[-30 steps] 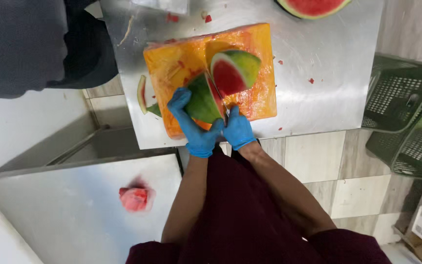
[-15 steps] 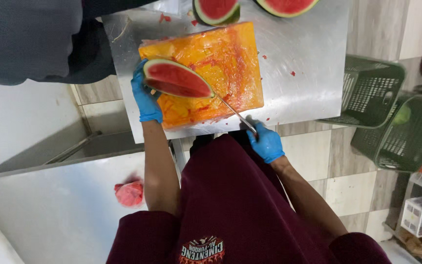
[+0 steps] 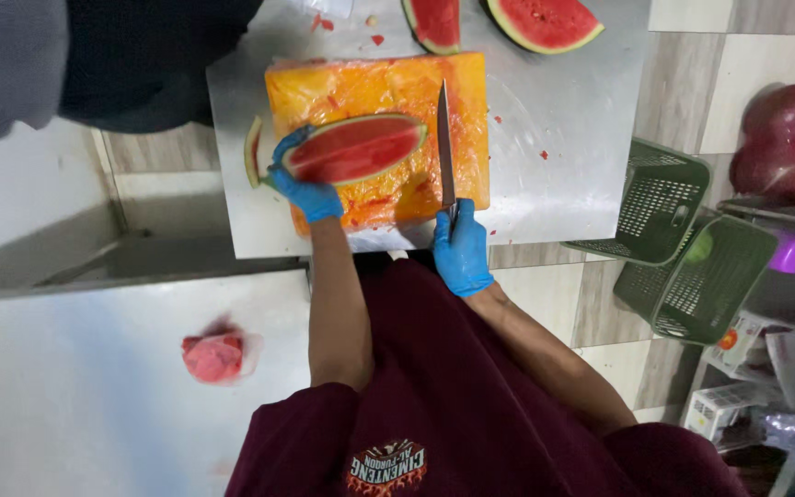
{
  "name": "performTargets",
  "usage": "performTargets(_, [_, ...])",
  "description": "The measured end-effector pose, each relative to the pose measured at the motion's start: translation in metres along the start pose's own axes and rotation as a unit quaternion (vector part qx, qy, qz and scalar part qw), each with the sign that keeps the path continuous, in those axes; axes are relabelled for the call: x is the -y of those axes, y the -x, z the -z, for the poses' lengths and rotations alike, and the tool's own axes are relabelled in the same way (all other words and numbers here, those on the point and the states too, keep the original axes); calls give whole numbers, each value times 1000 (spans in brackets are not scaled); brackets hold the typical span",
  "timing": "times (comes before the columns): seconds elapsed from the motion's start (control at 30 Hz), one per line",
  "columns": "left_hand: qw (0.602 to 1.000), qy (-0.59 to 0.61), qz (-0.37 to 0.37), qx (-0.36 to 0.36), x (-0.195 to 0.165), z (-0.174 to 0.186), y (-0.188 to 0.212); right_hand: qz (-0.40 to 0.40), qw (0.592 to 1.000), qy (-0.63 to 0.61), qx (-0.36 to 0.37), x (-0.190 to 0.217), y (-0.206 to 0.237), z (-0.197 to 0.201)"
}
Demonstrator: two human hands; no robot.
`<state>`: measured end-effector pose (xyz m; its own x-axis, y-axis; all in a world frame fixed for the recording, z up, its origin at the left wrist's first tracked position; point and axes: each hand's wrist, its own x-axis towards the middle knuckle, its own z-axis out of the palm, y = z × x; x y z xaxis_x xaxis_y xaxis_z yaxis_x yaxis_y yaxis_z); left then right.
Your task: The person cuts a watermelon into triangular slices on an orange cutting board using a knife. The slices are then placed into a metal bowl. The person wears blue gloves throughout the task.
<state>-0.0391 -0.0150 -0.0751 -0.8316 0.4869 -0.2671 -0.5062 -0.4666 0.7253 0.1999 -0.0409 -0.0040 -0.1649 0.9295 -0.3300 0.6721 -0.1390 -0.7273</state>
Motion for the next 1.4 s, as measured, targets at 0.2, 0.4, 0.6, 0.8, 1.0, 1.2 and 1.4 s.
performTargets(0.2, [990,31,-13,-135,17,17,56,104,983,143,53,6,3,15])
performTargets(0.4, [980,39,-96,-170,24,30,70,146,965,193,99,-2,4,14])
performTargets(0.6, [980,-3,-62,-190,22,29,77,146,961,212,104,-10,1,12])
performTargets(0.8, [979,28,-63,-190,22,26,79,152,958,222,104,-14,-2,11])
performTargets(1.0, [978,6,-99,-184,25,24,77,121,950,260,126,-27,-9,2])
performTargets(1.2, [972,-26,-109,-207,31,29,78,90,970,174,142,-41,-49,-43])
performTargets(1.4, [986,33,25,-164,6,17,30,137,980,103,97,-46,-50,-47])
